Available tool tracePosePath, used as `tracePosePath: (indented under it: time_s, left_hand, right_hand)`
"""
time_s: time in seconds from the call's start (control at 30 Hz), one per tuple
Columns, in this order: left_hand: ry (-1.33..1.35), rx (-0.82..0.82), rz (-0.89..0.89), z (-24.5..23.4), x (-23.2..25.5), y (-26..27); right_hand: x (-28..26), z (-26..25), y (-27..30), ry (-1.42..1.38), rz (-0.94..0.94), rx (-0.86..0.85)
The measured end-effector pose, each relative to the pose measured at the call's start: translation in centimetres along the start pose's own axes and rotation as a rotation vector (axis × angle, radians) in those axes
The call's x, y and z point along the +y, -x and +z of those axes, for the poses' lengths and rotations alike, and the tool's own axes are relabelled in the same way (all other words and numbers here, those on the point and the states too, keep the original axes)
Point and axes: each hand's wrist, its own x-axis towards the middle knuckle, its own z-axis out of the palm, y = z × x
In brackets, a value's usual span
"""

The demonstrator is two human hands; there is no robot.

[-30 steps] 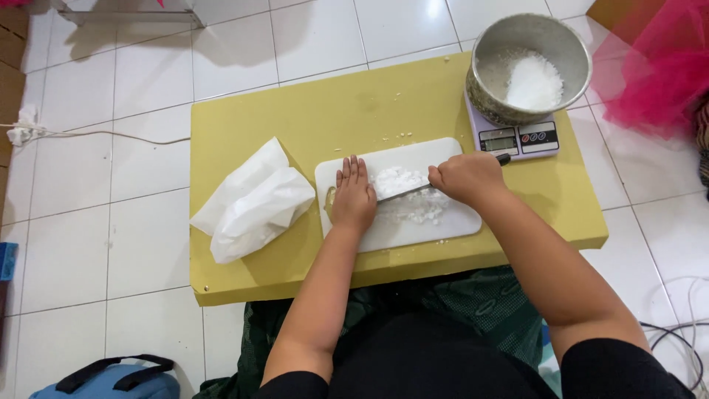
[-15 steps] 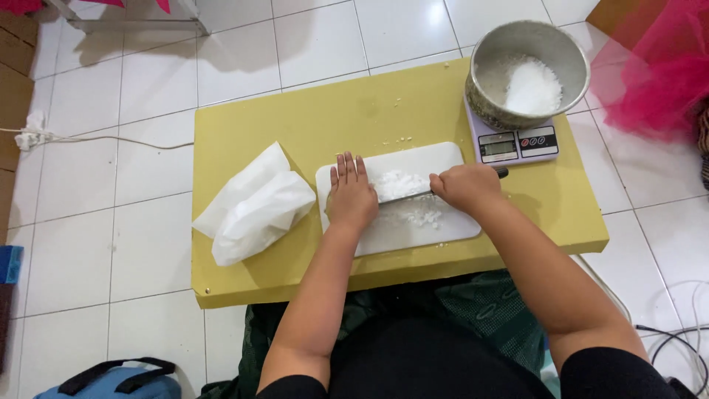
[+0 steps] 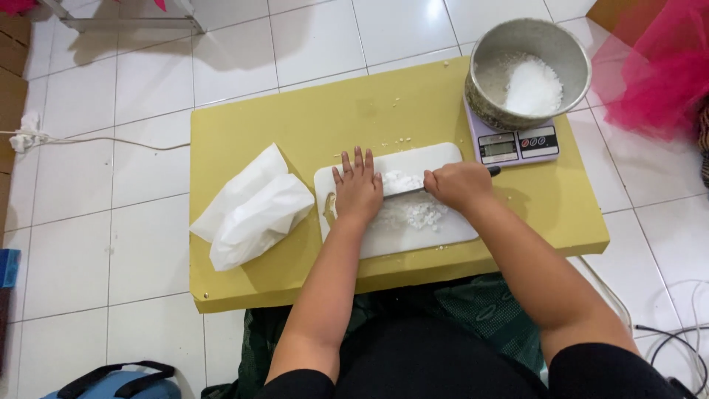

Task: Cutting a solid block of wax into small pieces using a knife on a cutting board in preparation for melting.

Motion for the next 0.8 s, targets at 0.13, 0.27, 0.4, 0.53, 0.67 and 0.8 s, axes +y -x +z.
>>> tracePosePath:
  time_s: [0.13, 0.27, 0.4, 0.53, 0.67, 0.8]
  left_hand:
    - [0.031, -0.011, -0.007, 0.8, -1.0, 0.1]
    - [0.094, 0.000, -0.012, 0.7, -1.8, -1.5]
    - [0.036, 0.017, -0.081, -0.1, -0.9, -0.2]
    - [0.012, 0.040, -0.068, -0.6, -0.4, 0.3]
    - [0.066, 0.069, -0.064, 0.8, -1.7, -1.2]
    - [0.126, 0.032, -0.109, -0.1, -1.4, -0.5]
  right_hand:
    - [-0.8, -3.0, -0.2, -0.053, 0.010, -0.123]
    - [-1.0, -5.8, -2.7, 0.053, 0.002, -0.182]
    - [-0.2, -1.5, -3.3, -0.025, 0.078, -0.269]
    - [-0.1, -0.5, -2.7, -0.033, 0.092, -0.281]
    - [-0.4, -3.3, -3.9, -0.006, 0.073, -0.329]
    - [-0.2, -3.6, -5.2, 0.080, 0.030, -0.286]
